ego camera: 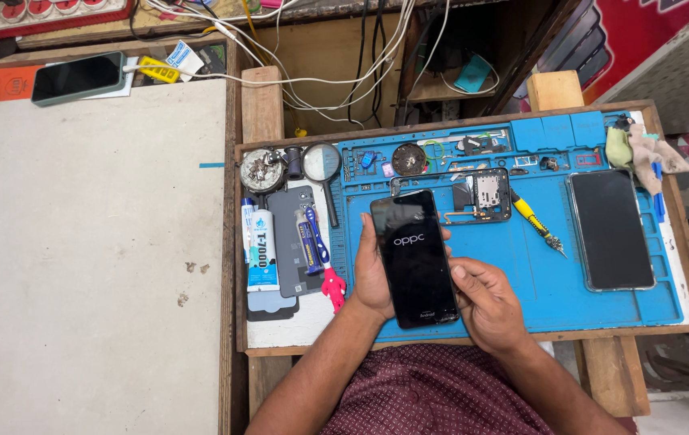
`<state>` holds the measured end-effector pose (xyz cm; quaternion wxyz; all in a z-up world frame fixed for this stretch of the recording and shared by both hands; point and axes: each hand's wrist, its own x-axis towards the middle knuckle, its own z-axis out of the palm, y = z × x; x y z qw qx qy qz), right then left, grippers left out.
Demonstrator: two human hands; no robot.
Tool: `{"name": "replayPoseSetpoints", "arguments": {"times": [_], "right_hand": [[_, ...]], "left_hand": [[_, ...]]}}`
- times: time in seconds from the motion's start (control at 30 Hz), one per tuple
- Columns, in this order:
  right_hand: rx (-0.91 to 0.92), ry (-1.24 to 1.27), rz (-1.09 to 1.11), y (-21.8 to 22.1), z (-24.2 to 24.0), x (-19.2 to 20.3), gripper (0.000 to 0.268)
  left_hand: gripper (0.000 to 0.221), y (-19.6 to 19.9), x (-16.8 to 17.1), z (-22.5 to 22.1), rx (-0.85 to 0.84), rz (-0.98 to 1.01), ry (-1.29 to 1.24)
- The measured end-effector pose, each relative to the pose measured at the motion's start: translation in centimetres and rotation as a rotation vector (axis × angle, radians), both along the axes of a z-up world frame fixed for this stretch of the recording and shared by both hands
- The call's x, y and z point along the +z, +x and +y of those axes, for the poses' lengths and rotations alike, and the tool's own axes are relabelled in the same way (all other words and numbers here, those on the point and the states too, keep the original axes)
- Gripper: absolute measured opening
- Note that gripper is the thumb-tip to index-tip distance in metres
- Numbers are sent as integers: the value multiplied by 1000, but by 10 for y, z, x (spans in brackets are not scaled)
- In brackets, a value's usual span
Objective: The person disassembles a smartphone, removes the battery, and applies a screen protector to the display. They use a screwdriver to remove screws and handle the phone components by hand.
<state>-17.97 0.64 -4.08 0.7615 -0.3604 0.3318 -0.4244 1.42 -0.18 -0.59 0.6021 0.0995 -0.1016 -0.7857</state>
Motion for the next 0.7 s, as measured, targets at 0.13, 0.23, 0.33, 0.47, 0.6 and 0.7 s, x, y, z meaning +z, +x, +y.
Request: {"name": "replayPoseSetpoints", "arguments": {"times": [0.13, 0.23, 0.33, 0.47, 0.6, 0.7], "right_hand": [[7, -80, 16, 0, 0, -2, 32], [22, -72, 31, 1, -1, -2, 31], [36, -59, 58, 2, -1, 1, 33], [29, -53, 88, 3, -2, 4, 33], [37, -87, 66, 3, -1, 1, 32], [48, -114, 62, 2, 0, -2, 31]], "left_hand": [[90, 0, 0, 2, -8, 29, -31], [87, 1, -2, 4, 5, -7, -43], [88, 1, -4, 5, 8, -28, -54], [88, 1, -6, 5, 2, -19, -66], [87, 2, -7, 5, -24, 27, -104], [88, 2, -7, 6, -28, 30, -115]]}}
